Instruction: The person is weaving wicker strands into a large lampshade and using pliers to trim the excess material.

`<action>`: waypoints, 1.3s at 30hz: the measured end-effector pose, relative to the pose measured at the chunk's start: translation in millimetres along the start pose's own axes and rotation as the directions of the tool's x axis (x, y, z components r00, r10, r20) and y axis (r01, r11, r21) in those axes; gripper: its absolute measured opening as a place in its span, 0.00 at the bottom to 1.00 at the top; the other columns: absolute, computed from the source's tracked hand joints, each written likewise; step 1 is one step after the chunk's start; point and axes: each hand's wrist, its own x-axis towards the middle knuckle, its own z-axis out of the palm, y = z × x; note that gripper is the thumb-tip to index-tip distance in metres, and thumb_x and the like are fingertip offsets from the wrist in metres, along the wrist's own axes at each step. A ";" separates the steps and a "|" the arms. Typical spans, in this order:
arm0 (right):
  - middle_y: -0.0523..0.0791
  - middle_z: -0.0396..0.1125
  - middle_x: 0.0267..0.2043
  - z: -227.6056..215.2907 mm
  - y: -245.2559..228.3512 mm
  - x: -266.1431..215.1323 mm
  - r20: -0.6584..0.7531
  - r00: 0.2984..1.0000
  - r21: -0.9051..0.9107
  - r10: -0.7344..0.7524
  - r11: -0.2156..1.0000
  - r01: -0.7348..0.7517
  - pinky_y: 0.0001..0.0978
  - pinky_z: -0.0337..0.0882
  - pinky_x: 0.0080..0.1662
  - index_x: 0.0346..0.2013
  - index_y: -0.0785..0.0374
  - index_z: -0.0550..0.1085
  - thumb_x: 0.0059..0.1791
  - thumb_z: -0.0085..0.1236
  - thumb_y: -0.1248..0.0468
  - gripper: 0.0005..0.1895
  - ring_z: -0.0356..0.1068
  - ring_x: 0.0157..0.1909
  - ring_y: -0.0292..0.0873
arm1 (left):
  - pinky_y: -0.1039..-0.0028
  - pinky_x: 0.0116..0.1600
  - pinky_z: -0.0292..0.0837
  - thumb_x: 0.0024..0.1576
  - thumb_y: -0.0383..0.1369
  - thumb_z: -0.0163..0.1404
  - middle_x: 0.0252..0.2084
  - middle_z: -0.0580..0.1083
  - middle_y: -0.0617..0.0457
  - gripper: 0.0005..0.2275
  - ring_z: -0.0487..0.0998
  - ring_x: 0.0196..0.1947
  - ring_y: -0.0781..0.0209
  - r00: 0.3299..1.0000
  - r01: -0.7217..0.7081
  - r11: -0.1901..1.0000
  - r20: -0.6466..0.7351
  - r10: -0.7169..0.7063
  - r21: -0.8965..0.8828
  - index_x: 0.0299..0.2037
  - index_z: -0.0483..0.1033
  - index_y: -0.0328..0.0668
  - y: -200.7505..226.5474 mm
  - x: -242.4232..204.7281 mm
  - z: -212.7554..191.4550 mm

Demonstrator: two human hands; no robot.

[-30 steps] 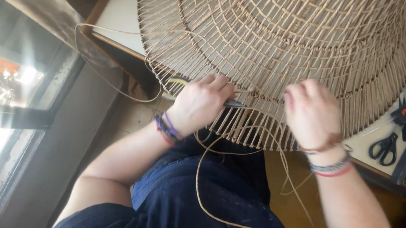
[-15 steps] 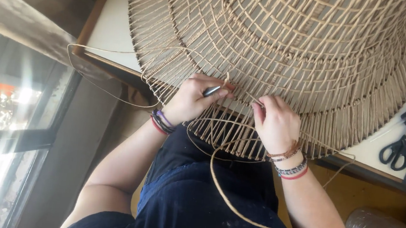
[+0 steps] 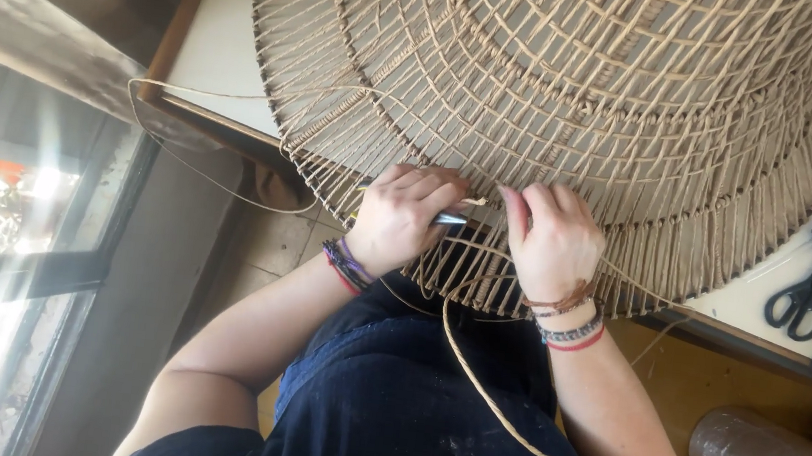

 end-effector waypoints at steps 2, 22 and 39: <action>0.39 0.64 0.22 1.0 13.7 -12.0 -0.003 0.999 0.174 0.032 0.984 -0.031 0.32 0.72 0.32 0.27 0.53 0.75 0.56 0.60 0.52 0.16 0.74 0.31 0.45 | 0.70 0.50 0.68 0.66 0.41 0.47 0.33 0.76 0.58 0.08 0.81 0.39 0.60 1.000 0.002 0.999 -0.014 -0.001 0.033 0.37 0.75 0.53 -0.8 1.5 -1.3; 0.44 0.70 0.27 -31.8 81.2 -65.4 0.116 0.993 0.375 0.015 0.925 -0.057 0.30 0.72 0.36 0.31 0.58 0.78 0.58 0.56 0.62 0.11 0.73 0.31 0.44 | 0.73 0.42 0.72 0.64 0.40 0.49 0.30 0.72 0.60 0.06 0.78 0.38 0.62 0.998 0.063 0.997 0.019 -0.064 0.051 0.35 0.73 0.54 -5.1 1.5 12.2; 0.47 0.73 0.31 -74.3 115.1 -101.7 0.087 0.946 0.286 0.311 0.902 -0.323 0.36 0.74 0.38 0.39 0.58 0.80 0.55 0.67 0.60 0.06 0.76 0.38 0.48 | 0.73 0.43 0.74 0.59 0.40 0.53 0.30 0.71 0.61 0.05 0.76 0.39 0.61 0.995 0.081 0.993 0.054 -0.086 0.086 0.34 0.73 0.55 -4.3 1.4 14.7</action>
